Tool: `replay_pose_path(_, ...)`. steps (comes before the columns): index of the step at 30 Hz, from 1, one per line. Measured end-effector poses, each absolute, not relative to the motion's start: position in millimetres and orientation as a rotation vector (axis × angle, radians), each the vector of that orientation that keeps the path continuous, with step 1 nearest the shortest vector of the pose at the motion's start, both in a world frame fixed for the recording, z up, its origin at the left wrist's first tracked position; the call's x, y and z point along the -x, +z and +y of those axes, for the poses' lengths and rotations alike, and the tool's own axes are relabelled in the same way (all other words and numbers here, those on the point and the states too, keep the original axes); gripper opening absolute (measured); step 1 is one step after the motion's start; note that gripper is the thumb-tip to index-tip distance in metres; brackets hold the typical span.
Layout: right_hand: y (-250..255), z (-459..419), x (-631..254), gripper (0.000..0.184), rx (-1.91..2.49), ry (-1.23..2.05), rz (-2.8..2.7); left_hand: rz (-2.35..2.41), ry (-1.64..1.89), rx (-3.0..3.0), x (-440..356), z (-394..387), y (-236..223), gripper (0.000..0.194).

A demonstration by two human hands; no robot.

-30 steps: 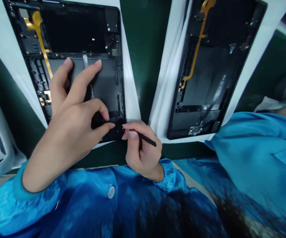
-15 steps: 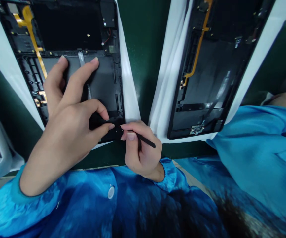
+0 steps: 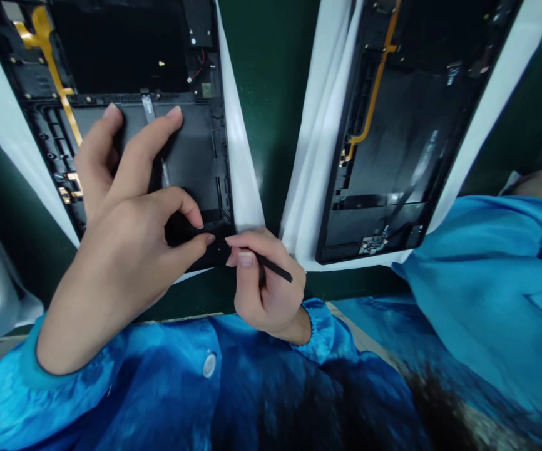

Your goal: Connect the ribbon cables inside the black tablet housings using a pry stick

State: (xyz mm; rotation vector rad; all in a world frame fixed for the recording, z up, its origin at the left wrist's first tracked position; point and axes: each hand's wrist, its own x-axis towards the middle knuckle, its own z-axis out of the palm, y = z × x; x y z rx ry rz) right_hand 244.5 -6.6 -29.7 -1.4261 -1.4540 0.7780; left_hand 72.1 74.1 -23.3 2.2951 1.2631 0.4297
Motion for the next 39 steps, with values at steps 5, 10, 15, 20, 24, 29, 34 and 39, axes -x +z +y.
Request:
replay_pose_path(5,-29.7,-6.6,-244.0,0.021,1.421,0.78,-1.453,1.279,0.451,-2.283,-72.9,72.8,-24.2,0.022)
replay_pose_path(10,-29.1,-6.7,-243.5,0.021,1.439,0.785,-1.456,1.29,0.44,-2.283,-75.1,72.7,-21.5,0.023)
replay_pose_path(15,-27.9,-7.4,-243.1,0.021,1.45,0.788,-1.463,1.281,0.444,-2.305,-75.9,73.8,-24.4,0.026)
replay_pose_path(20,-27.1,-8.1,-243.5,0.021,1.441,0.792,-1.421,1.272,0.467,-2.3,-71.4,76.1,-26.9,0.024)
replay_pose_path(24,-26.1,-7.3,-244.5,0.021,1.428,0.738,-1.437,1.19,0.364,-2.241,-65.1,77.9,-14.2,0.01)
replay_pose_path(29,-24.9,-5.8,-245.7,0.025,1.428,0.695,-1.491,1.282,0.532,-2.104,-65.5,62.6,-0.4,0.013)
replay_pose_path(34,-26.7,-6.4,-247.8,0.034,1.402,0.79,-1.488,1.215,0.5,-2.311,-63.5,36.2,-9.3,0.018)
replay_pose_path(39,-30.6,-6.3,-251.6,0.03,1.336,0.762,-1.538,1.165,0.419,-2.429,-56.4,23.9,-22.7,0.028)
